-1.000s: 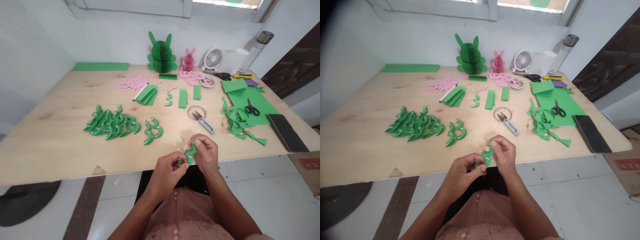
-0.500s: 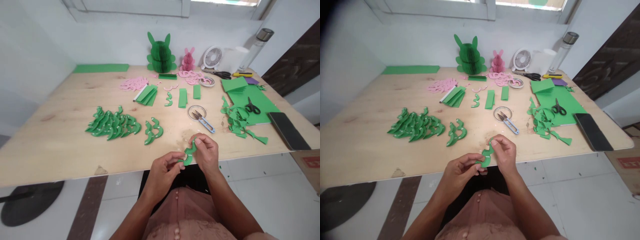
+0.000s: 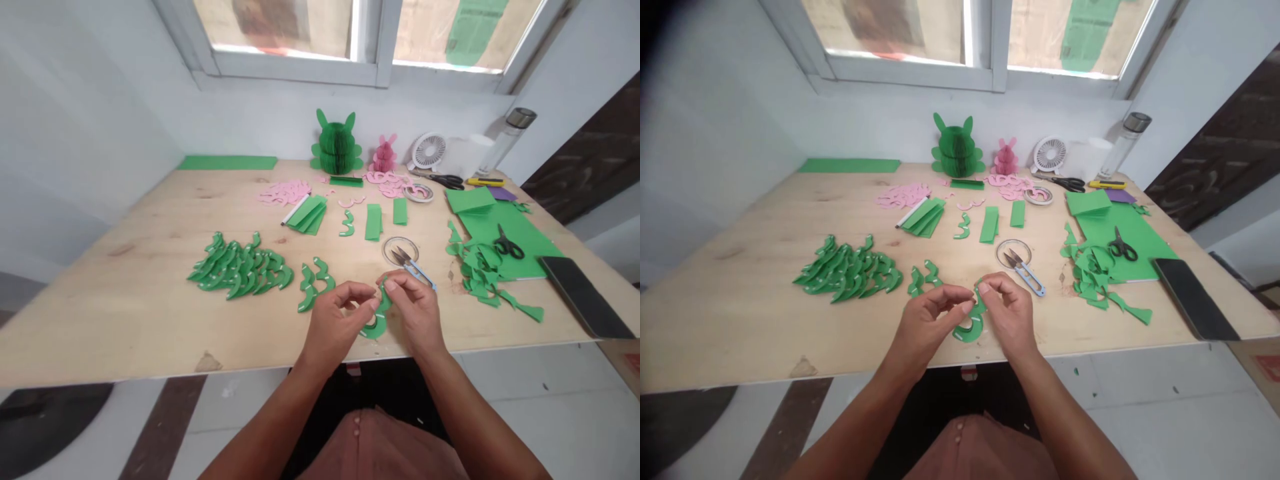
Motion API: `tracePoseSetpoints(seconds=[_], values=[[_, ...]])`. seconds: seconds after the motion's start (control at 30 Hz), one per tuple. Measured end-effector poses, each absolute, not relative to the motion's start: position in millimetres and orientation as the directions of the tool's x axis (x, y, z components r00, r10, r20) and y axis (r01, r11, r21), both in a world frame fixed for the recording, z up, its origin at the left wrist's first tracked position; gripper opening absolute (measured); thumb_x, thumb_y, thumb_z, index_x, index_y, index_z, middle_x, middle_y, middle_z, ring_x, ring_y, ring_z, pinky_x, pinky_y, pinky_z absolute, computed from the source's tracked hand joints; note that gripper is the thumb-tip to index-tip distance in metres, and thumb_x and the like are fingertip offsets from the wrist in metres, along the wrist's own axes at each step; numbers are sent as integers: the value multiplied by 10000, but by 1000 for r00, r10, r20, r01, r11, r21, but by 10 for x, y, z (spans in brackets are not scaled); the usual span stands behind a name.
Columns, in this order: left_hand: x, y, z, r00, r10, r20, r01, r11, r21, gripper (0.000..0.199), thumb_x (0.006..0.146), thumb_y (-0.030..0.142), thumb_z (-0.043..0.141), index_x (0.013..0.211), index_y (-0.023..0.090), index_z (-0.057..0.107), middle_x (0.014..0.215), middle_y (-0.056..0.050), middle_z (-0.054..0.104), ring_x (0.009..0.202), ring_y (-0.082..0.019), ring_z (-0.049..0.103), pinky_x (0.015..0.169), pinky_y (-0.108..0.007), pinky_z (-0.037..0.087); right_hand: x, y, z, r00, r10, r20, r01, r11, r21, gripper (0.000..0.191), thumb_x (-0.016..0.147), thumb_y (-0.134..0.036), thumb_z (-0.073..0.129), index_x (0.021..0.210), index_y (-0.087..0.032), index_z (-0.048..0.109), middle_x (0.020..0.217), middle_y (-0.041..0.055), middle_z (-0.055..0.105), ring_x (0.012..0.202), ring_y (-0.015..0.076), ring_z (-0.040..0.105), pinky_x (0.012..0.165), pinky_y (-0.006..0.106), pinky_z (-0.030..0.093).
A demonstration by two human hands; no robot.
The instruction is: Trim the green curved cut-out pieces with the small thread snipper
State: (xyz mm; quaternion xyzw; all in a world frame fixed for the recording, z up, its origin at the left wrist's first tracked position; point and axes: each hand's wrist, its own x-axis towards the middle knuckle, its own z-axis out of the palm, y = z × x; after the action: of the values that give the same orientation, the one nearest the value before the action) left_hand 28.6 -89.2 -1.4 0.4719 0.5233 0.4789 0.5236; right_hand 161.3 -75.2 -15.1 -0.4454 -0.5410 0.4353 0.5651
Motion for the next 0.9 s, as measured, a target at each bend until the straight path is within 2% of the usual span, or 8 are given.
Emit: tracePoseSetpoints(seconds=[0.2,0.53,0.67,0.77,0.9], values=[[379,-758,-27,-11,984,-179,-238,171,956,170,610,269,710,692,124,675,624,-18,647,538,-95,535,479,-187,408,1589,-604,-174,1,971,241,40,241,-970,140,805,-304,583,735,-193,633,765,24,598,753,166,541,714,300,425],[443,-605,-87,-57,980,-188,-297,163,941,166,641,263,690,732,124,684,614,6,618,506,-57,463,438,-156,336,1621,-422,-256,4,952,305,161,301,-940,135,800,-301,590,729,-196,635,693,0,585,693,149,526,661,279,408],[449,-539,-125,-84,980,-182,-294,150,944,127,640,243,685,661,127,638,574,30,578,481,-46,436,432,-154,324,1616,-433,-271,50,931,361,230,341,-912,98,823,-276,567,816,-207,637,765,13,616,738,161,553,688,295,426],[444,-507,-138,-114,979,-167,-282,129,951,100,642,217,669,646,134,614,555,40,564,463,-45,431,435,-159,337,1620,-480,-243,73,854,515,405,447,-798,94,826,-213,552,875,-216,632,813,30,638,785,182,574,730,330,433],[443,-492,-162,-116,987,-113,-233,84,969,57,645,188,647,652,142,614,589,30,603,494,-61,496,493,-175,405,1619,-517,-250,-71,735,675,617,564,-549,125,822,-144,535,873,-216,622,804,49,653,774,203,589,738,372,426]])
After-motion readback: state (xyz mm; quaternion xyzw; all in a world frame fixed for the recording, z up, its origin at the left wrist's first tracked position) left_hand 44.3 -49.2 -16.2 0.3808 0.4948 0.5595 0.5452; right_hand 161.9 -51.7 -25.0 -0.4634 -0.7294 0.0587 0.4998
